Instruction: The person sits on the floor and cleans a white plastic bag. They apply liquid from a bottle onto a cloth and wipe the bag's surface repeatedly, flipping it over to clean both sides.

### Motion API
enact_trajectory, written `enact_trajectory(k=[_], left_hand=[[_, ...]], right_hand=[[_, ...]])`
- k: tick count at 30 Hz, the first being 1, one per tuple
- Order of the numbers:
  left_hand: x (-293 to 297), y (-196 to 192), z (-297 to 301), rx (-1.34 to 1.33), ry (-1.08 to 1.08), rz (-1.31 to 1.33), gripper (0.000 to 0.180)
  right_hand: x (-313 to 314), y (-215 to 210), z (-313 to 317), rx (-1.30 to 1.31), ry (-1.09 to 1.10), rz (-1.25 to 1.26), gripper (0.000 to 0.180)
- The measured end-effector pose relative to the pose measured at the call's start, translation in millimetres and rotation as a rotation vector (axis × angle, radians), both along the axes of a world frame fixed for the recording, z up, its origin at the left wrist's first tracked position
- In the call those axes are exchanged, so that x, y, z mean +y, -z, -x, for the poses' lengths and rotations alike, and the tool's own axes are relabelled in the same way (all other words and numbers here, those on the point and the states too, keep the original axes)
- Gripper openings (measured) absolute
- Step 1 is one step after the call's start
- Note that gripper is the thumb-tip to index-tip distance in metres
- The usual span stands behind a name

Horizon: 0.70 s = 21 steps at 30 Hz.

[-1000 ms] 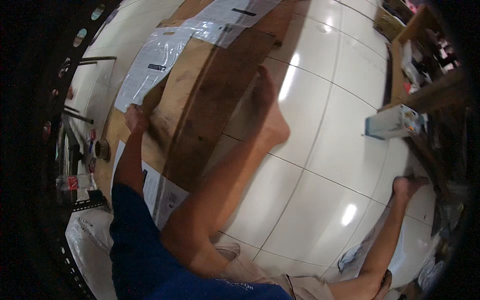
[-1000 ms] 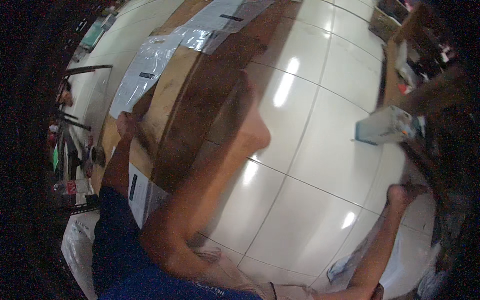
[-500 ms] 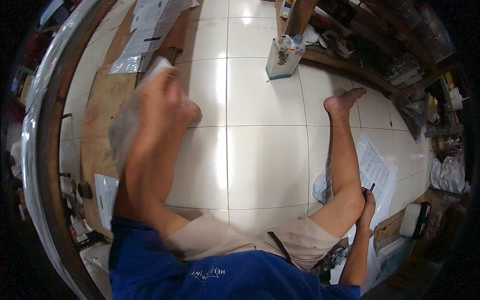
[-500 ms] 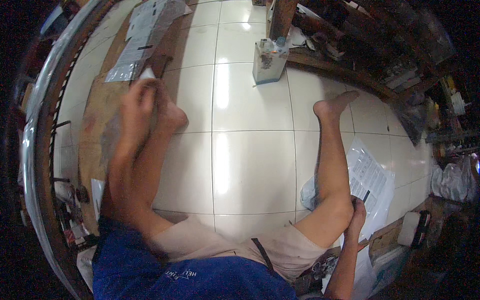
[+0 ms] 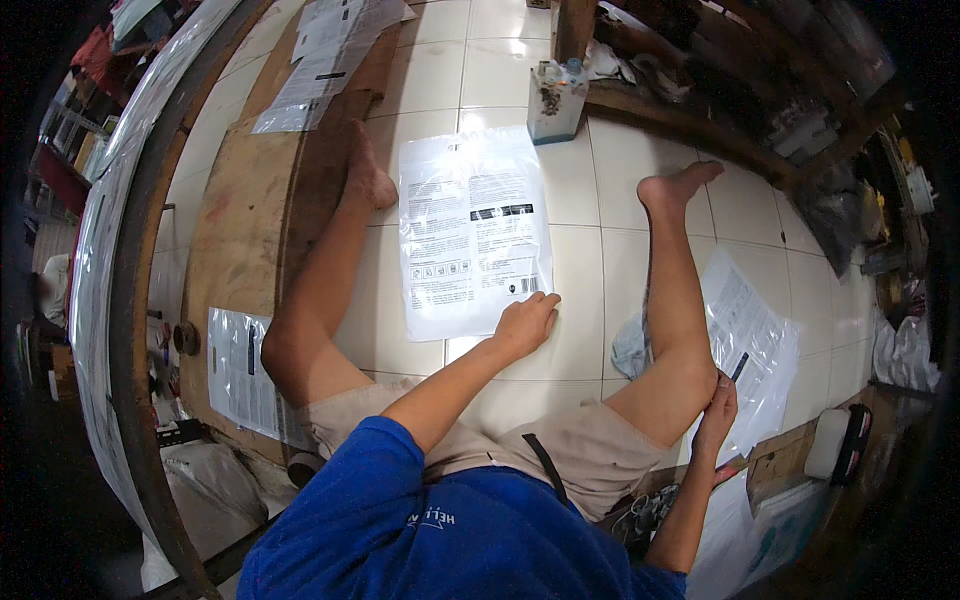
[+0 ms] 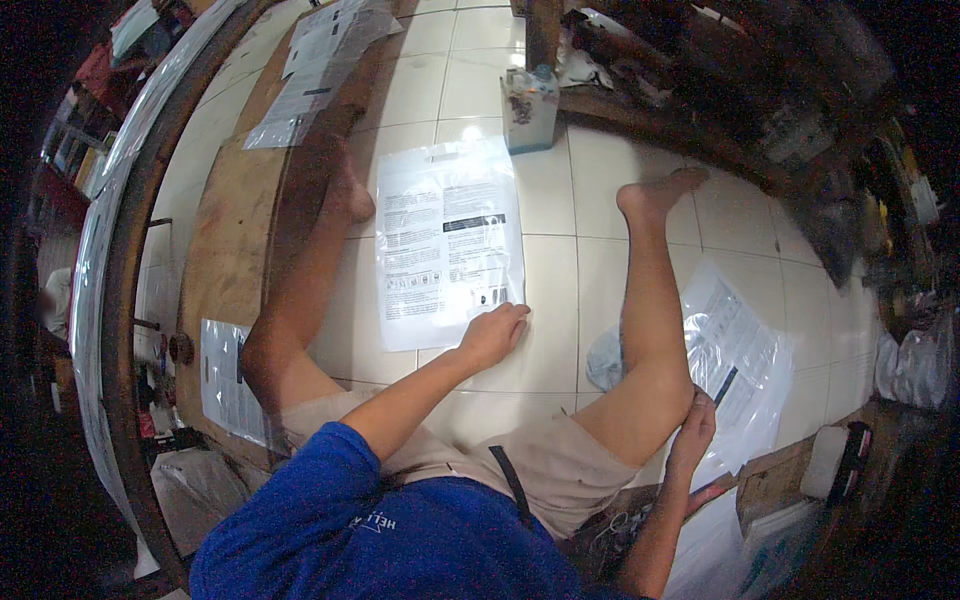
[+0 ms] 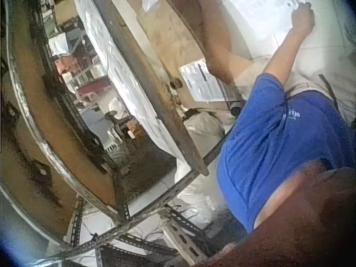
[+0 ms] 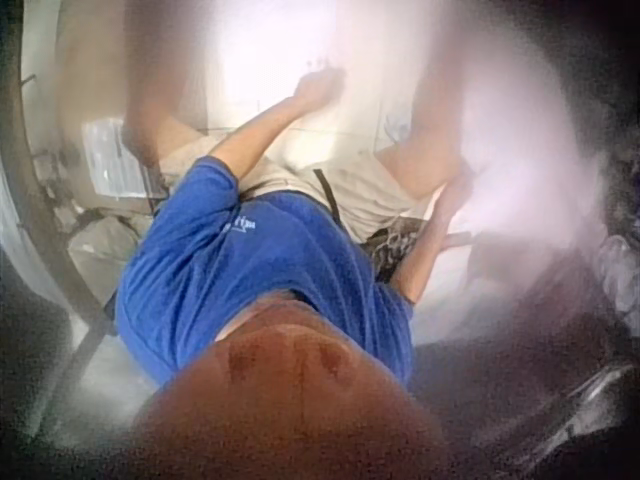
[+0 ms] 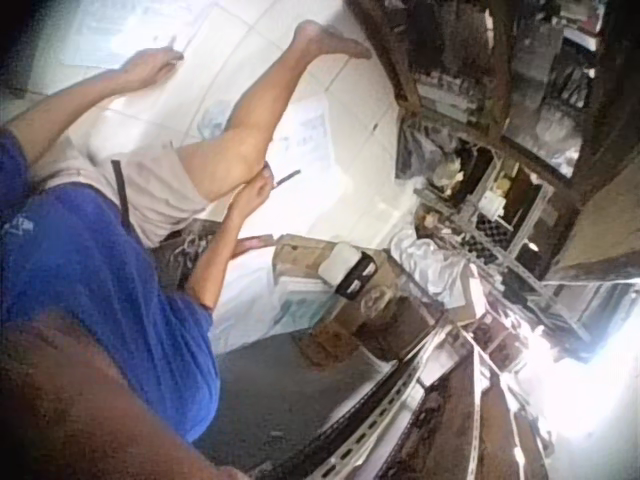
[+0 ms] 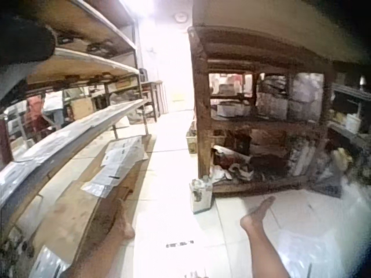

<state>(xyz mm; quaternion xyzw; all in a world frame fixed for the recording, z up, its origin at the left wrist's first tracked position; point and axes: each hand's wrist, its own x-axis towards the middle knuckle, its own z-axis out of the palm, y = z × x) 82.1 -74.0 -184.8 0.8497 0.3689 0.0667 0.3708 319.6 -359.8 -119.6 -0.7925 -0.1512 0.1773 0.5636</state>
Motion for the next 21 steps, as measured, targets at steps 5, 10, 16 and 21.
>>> enact_trajectory(k=[5, 10, 16, 21], left_hand=[[1.4, -4.2, 26.9, -0.037, 0.035, -0.087, 0.041], [31.0, 18.0, 85.3, 0.125, -0.049, -0.388, 0.063], [4.3, 29.1, 79.7, 0.319, 0.027, -0.316, 0.086], [-54.3, 79.8, 78.2, 0.316, 0.059, -0.421, 0.084]], right_hand=[[-16.5, 3.4, 12.7, 0.071, 0.001, -0.017, 0.034], [-20.2, 10.7, 20.0, 0.060, -0.009, 0.035, 0.034], [-70.1, 3.7, 23.8, 0.144, 0.090, 0.051, 0.030], [-156.7, -23.6, 25.8, 0.047, 0.083, 0.166, 0.029]])
